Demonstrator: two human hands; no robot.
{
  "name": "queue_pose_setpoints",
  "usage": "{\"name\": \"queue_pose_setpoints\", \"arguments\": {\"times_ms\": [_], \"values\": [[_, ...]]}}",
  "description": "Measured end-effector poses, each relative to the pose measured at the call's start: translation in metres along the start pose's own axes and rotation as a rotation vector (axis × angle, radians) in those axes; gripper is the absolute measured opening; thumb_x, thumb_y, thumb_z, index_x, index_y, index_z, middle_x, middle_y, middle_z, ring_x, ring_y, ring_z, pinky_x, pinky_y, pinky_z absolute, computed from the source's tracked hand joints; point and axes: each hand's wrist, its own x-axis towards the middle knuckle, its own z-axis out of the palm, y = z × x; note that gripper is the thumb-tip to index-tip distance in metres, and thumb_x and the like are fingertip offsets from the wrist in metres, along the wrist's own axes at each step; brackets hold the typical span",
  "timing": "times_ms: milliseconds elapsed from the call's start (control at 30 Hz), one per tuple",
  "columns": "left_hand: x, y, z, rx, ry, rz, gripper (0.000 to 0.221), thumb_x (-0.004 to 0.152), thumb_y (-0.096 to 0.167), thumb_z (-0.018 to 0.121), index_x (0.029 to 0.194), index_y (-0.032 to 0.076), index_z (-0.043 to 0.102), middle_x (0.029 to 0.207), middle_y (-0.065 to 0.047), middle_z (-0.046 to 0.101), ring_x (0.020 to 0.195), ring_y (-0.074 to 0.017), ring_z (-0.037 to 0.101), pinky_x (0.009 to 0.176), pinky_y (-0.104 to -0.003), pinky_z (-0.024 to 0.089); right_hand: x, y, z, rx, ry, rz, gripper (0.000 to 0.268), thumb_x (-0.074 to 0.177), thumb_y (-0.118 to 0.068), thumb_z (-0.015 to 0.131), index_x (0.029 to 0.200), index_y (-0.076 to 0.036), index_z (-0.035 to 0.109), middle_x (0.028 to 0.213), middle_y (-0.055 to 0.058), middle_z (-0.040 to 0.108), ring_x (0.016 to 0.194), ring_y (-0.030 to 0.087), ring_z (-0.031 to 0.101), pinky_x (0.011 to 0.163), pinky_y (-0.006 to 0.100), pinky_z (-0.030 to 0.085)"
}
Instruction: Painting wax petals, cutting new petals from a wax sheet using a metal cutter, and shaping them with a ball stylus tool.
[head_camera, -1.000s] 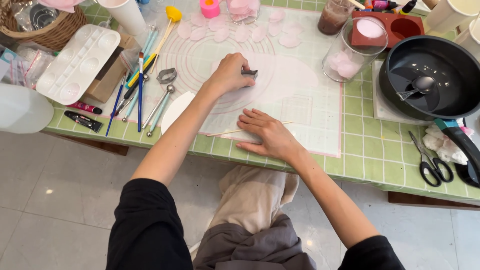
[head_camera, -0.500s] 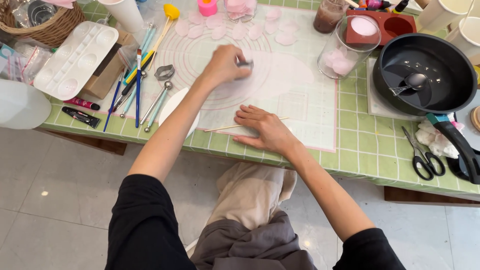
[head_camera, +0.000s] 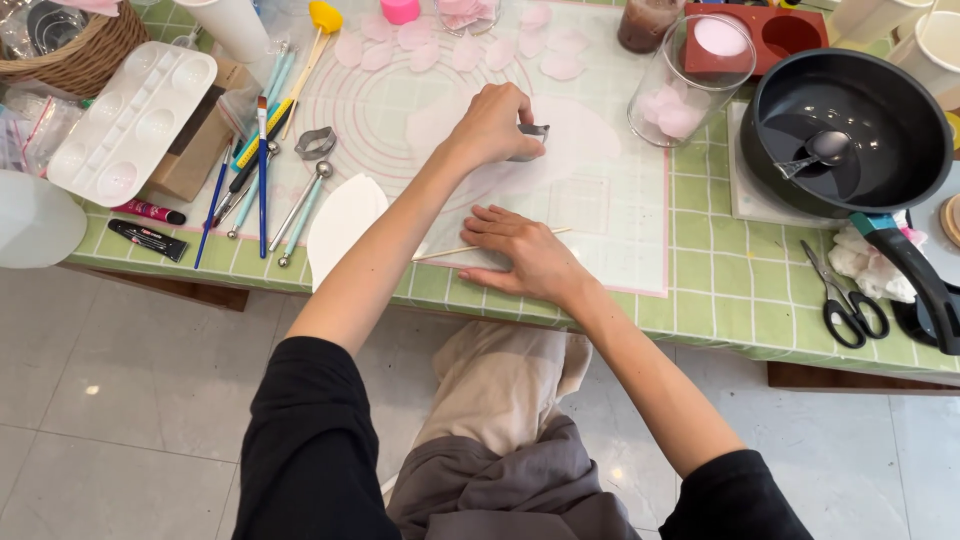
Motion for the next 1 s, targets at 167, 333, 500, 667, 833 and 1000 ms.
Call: {"name": "queue_pose_setpoints", "arguments": {"times_ms": [167, 333, 500, 667, 833, 1000], "values": [[-0.001, -0.006, 0.005, -0.018, -0.025, -0.054, 0.04, 0.058, 0.021, 0.092, 0.083, -0.005, 0.075, 0.076, -0.018, 0.073, 0.071, -0.0263, 0.073, 0.064, -0.037, 0.058, 0.0, 0.0, -0.001, 0.007, 0.011, -0.009, 0.049, 0.085, -0.036, 0.081, 0.119, 0.0, 0.075, 0.128, 0.015, 0.071, 0.133, 0.033, 0.059, 0.115, 0.044, 0.045], [-0.001, -0.008, 0.009, -0.031, -0.045, -0.093, 0.041, 0.058, 0.021, 0.094, 0.084, -0.005, 0.074, 0.078, -0.018, 0.073, 0.072, -0.0262, 0.073, 0.064, -0.037, 0.058, -0.001, -0.002, -0.001, 0.015, -0.005, 0.021, 0.049, 0.086, -0.037, 0.081, 0.119, -0.001, 0.075, 0.13, 0.015, 0.071, 0.134, 0.034, 0.058, 0.115, 0.044, 0.045], [-0.004, -0.017, 0.017, -0.068, 0.032, -0.067, 0.048, 0.055, 0.022, 0.098, 0.086, -0.006, 0.073, 0.088, -0.02, 0.072, 0.081, -0.0285, 0.07, 0.067, -0.037, 0.057, 0.0, -0.002, 0.0, 0.005, 0.002, 0.005, 0.052, 0.085, -0.038, 0.081, 0.12, 0.0, 0.074, 0.13, 0.015, 0.07, 0.134, 0.034, 0.057, 0.116, 0.045, 0.043], [-0.002, -0.011, 0.014, -0.052, -0.011, -0.116, 0.047, 0.058, 0.022, 0.098, 0.088, -0.005, 0.072, 0.091, -0.02, 0.073, 0.084, -0.0289, 0.071, 0.07, -0.038, 0.058, 0.0, -0.001, -0.001, -0.005, -0.009, 0.0, 0.053, 0.085, -0.039, 0.081, 0.12, 0.001, 0.073, 0.13, 0.015, 0.07, 0.135, 0.034, 0.057, 0.116, 0.045, 0.043], [0.0, -0.014, 0.015, 0.003, -0.03, -0.093, 0.046, 0.059, 0.021, 0.098, 0.089, -0.004, 0.073, 0.091, -0.021, 0.074, 0.086, -0.0305, 0.072, 0.073, -0.039, 0.058, -0.001, -0.001, 0.0, -0.009, -0.001, -0.006, 0.053, 0.085, -0.039, 0.081, 0.121, 0.001, 0.073, 0.131, 0.015, 0.07, 0.135, 0.034, 0.057, 0.116, 0.045, 0.043], [-0.001, -0.011, 0.004, -0.019, -0.041, -0.059, 0.045, 0.058, 0.024, 0.095, 0.088, -0.004, 0.076, 0.082, -0.018, 0.074, 0.074, -0.0272, 0.072, 0.066, -0.037, 0.058, -0.001, 0.001, 0.0, -0.01, -0.01, -0.006, 0.051, 0.087, -0.039, 0.08, 0.12, 0.0, 0.074, 0.131, 0.014, 0.07, 0.136, 0.033, 0.057, 0.116, 0.044, 0.044]]}}
